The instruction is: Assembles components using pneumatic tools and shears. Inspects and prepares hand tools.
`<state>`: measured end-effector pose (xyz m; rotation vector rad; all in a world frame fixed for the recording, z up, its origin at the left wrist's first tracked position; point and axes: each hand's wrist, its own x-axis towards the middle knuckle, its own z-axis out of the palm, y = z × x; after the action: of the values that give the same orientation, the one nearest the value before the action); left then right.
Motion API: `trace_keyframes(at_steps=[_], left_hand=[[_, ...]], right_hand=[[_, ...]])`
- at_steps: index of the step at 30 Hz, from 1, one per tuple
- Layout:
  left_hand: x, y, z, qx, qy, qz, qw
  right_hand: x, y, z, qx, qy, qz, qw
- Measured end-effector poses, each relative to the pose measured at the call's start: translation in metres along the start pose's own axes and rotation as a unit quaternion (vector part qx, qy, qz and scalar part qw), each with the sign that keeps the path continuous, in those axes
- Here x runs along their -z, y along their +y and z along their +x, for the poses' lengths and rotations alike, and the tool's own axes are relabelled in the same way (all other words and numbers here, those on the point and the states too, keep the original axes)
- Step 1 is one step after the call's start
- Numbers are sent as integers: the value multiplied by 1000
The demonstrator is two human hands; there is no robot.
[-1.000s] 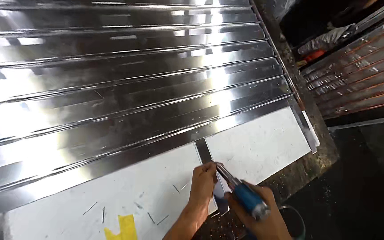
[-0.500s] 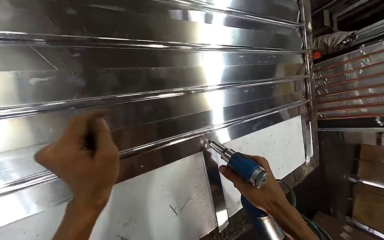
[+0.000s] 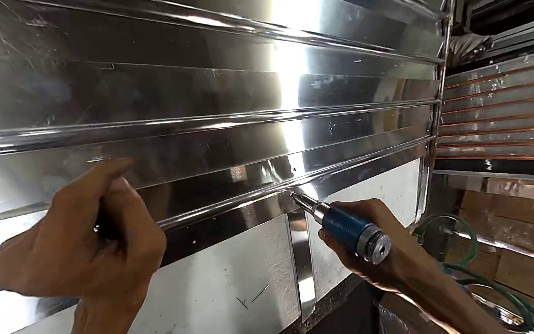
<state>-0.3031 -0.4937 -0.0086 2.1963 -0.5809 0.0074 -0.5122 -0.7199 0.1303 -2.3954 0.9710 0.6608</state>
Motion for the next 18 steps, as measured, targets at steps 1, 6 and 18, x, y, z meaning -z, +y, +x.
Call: trace_keyframes(at_steps=[1,6,18], left_hand=[[0,0,2,-9,-1,9,1000],[17,11,0,-54,-31,-1,998],[132,179,-287,419,-507,-562,501]], right_hand=[[-4,2,0,9,8,-17,1000],[-21,17,-38,-3,58,101,993],[-83,16,-333,4,45,411,910]])
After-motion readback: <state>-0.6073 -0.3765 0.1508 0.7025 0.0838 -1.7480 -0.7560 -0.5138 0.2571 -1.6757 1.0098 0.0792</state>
